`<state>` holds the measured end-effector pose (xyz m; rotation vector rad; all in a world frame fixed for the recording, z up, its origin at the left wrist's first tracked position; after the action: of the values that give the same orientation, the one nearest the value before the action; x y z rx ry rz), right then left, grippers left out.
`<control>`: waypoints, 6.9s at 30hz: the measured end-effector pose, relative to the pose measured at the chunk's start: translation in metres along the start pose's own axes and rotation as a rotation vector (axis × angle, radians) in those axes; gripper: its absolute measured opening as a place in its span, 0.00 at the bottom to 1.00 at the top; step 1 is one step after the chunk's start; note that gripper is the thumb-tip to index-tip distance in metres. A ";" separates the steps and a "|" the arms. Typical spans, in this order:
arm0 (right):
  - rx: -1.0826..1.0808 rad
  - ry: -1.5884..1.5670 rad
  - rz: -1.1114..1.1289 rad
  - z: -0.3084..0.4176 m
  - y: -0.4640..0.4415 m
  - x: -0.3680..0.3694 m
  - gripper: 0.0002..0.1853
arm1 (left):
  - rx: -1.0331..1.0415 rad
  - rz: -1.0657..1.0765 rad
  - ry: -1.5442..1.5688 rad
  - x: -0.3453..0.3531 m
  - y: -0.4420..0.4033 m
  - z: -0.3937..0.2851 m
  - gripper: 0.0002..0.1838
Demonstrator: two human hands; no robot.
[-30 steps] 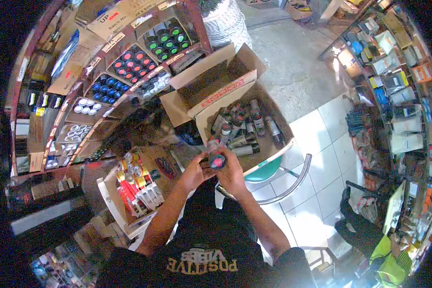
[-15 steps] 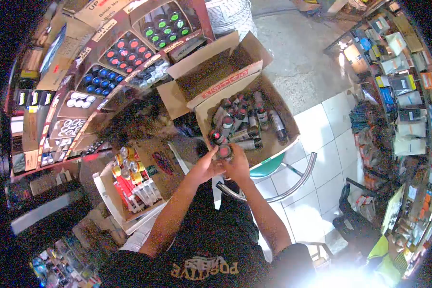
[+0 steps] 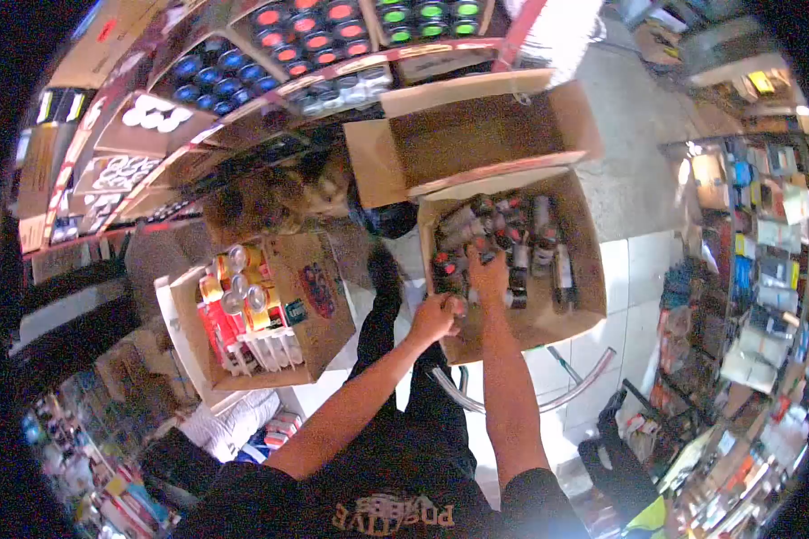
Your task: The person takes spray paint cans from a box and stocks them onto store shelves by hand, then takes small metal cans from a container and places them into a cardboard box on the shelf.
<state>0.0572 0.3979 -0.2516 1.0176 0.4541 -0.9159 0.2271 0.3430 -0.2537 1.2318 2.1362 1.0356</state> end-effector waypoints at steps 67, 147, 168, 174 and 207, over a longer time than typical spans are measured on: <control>-1.104 0.215 -0.039 0.466 -0.011 0.238 0.35 | 0.573 -0.614 -0.571 -0.537 -0.190 -0.225 0.38; -0.041 -0.564 -0.139 -0.045 -0.005 0.044 0.28 | 0.747 0.002 -0.600 0.014 -0.094 -0.143 0.23; 0.142 -1.340 -0.187 0.058 0.079 0.001 0.12 | 0.827 0.024 -0.199 -0.056 -0.006 -0.169 0.30; 0.070 -1.396 -0.118 0.114 0.102 0.004 0.13 | 0.942 -0.141 -0.277 -0.104 0.038 -0.201 0.31; -0.454 -0.806 0.384 0.295 0.071 0.142 0.12 | 0.489 -0.561 1.425 -0.495 -0.044 -0.127 0.18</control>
<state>0.1725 0.0934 -0.1730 0.2496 -0.2099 -0.7493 0.3586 -0.1504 -0.2001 -0.3015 3.5929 1.2990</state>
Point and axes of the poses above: each hand's wrist, its own y-axis away from the middle knuckle, its own x-axis out of the palm, z = x × y, the point moved 6 cm from there along -y, towards the middle knuckle, and after that the axes turned 4 degrees about -x, right-handed, at the moved point
